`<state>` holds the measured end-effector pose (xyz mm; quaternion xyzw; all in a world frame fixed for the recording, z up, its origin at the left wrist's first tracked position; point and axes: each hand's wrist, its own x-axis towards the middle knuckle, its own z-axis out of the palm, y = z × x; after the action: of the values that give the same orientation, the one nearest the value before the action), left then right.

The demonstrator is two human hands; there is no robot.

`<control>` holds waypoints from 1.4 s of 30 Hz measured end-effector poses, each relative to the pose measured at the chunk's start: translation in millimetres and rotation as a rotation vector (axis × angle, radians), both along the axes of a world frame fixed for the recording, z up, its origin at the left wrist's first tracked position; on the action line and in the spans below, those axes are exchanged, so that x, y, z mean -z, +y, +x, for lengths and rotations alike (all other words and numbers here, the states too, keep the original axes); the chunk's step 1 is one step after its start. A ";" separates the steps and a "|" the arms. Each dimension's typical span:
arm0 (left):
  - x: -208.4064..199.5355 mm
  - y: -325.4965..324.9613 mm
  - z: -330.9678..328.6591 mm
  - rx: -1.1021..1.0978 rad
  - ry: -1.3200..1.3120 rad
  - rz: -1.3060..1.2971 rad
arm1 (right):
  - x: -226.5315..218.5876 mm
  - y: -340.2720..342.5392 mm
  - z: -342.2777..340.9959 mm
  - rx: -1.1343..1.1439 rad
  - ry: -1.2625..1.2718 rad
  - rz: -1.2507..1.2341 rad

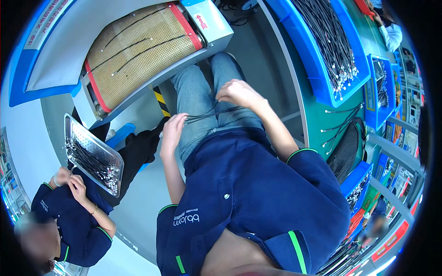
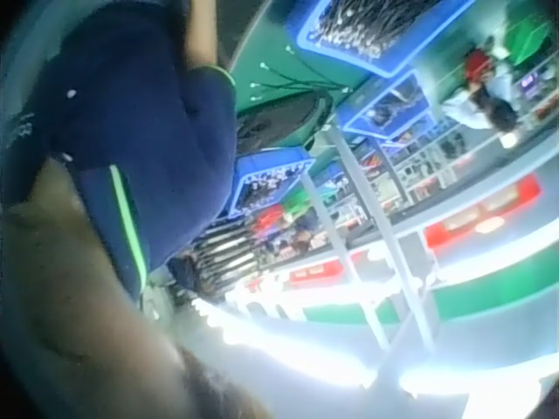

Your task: The person assembles wire harnesses by hand, picking up wires and organizing them at an electronics factory workstation.

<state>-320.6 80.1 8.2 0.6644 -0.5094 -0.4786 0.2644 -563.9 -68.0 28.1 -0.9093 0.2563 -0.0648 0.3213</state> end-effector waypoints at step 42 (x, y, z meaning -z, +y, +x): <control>-42.4 -19.4 -0.5 -0.042 -0.060 -0.291 | -31.3 18.7 57.6 -0.037 -0.270 0.046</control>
<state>-321.1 60.6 50.6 0.6437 -0.5668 -0.3741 0.3527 -506.3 -49.3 59.4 -0.8893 0.1954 -0.1747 0.3748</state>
